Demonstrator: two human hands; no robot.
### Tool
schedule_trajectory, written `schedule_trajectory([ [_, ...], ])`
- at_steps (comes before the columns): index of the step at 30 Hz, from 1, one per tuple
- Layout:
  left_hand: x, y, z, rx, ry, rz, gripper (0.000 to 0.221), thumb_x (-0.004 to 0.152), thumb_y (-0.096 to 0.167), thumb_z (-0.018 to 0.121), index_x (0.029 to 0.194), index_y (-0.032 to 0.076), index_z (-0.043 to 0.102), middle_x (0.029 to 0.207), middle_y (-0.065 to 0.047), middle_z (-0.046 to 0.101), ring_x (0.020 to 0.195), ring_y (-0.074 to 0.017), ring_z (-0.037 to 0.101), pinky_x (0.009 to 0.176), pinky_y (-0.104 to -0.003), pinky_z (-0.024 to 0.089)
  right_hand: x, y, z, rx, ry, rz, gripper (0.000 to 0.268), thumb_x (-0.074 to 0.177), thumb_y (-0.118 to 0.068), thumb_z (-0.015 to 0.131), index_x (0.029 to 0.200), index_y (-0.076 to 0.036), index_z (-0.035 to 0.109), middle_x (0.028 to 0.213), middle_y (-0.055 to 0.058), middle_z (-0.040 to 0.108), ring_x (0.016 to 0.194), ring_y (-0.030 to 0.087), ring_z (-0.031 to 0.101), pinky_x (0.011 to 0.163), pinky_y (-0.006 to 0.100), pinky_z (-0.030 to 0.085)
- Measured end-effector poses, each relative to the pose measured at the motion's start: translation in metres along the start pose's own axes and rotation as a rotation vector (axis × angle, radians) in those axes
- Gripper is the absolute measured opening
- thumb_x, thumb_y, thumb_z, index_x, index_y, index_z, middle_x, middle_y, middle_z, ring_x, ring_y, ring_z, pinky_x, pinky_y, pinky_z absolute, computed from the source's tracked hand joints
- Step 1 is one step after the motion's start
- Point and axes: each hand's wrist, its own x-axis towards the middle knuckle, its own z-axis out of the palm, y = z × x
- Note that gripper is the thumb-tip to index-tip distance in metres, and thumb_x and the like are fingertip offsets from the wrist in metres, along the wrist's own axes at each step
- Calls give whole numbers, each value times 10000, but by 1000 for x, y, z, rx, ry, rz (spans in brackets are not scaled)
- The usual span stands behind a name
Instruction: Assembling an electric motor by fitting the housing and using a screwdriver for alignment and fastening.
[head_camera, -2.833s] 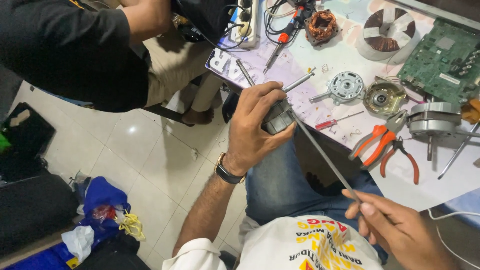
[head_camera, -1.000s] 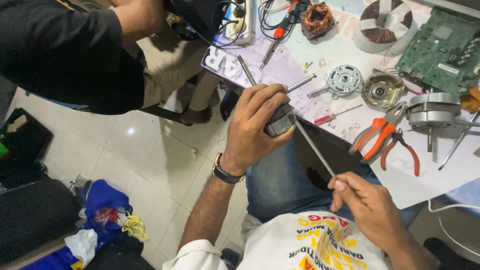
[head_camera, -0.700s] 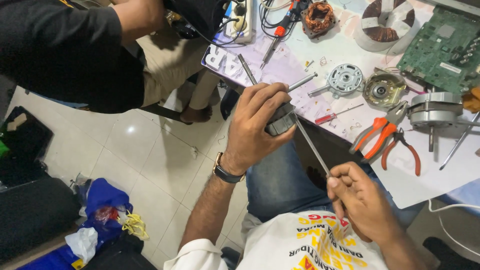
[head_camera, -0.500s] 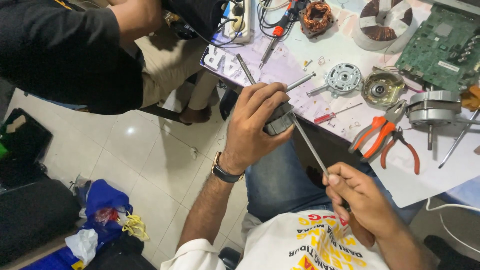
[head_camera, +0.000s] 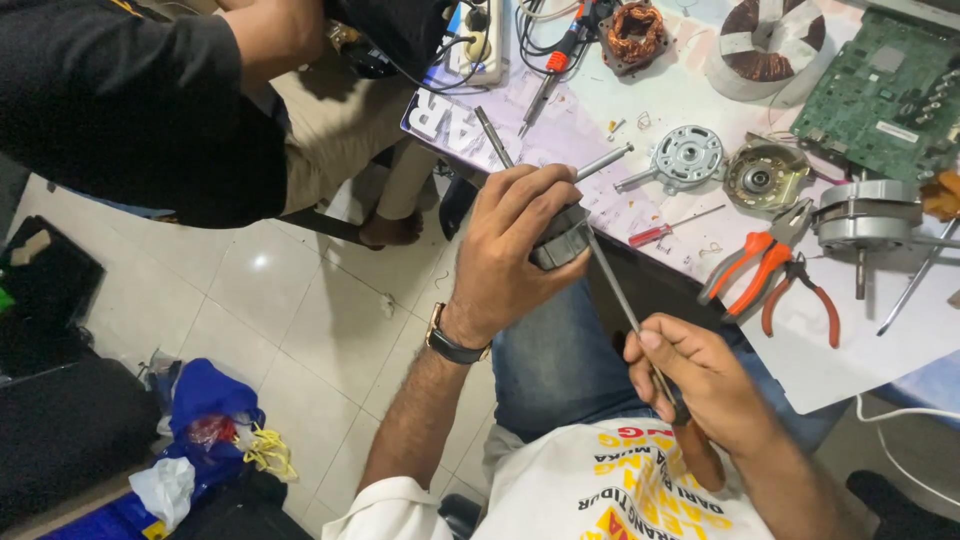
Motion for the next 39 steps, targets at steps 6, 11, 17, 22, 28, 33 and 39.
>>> schedule_trajectory([
  [6, -12, -8, 22, -67, 112, -52, 607, 684, 74, 969, 1223, 84, 689, 1240, -144, 691, 1166, -373, 629, 1037, -567, 529, 23, 28, -9, -115, 129, -366, 185, 1017, -150, 567, 1021, 34, 591, 618, 168, 626, 265, 159, 587, 230, 229, 356],
  [11, -9, -10, 21, -63, 104, -44, 593, 686, 78, 966, 1214, 84, 696, 1237, -129, 696, 1166, -359, 638, 1029, -542, 532, 26, 16, 3, -109, 125, -344, 320, 1074, -180, 453, 921, 31, 640, 508, 144, 590, 225, 144, 518, 222, 221, 315],
  [17, -4, -7, 18, -86, 144, -48, 546, 704, 82, 955, 1188, 75, 702, 1211, -136, 698, 1132, -356, 655, 1010, -521, 550, 42, 11, 4, -73, 140, -406, 167, 1010, -121, 599, 1005, 45, 608, 597, 134, 586, 306, 97, 537, 267, 186, 344],
  [22, 10, -16, 22, -130, 176, -29, 535, 706, 75, 959, 1178, 78, 708, 1210, -124, 699, 1123, -344, 672, 1004, -493, 567, 49, -2, 4, -90, 101, -404, 326, 1087, -185, 470, 954, 46, 656, 557, 131, 587, 279, 124, 556, 229, 206, 349],
  [28, 54, -28, 26, -67, -81, 253, 497, 890, 21, 922, 1229, -25, 562, 1330, -176, 570, 1192, -386, 582, 1057, -531, 547, 54, -33, -2, -4, 259, -353, 160, 998, -167, 657, 962, -67, 537, 745, 60, 508, 548, 48, 363, 401, 174, 242],
  [33, 75, -52, 76, -25, -136, 364, 656, 860, 114, 1004, 1310, 24, 536, 1405, -136, 537, 1264, -370, 565, 1100, -545, 540, 56, -48, -17, 73, 312, -299, 302, 1072, -304, 557, 903, -63, 623, 596, 36, 534, 351, 100, 445, 296, 179, 185],
  [39, 94, -58, 122, -81, -161, 396, 621, 844, 99, 955, 1293, 17, 534, 1374, -141, 542, 1196, -362, 565, 1043, -517, 550, 77, -43, -41, 130, 460, -409, 168, 1027, -138, 642, 908, -98, 531, 692, 38, 540, 357, 62, 392, 299, 181, 216],
])
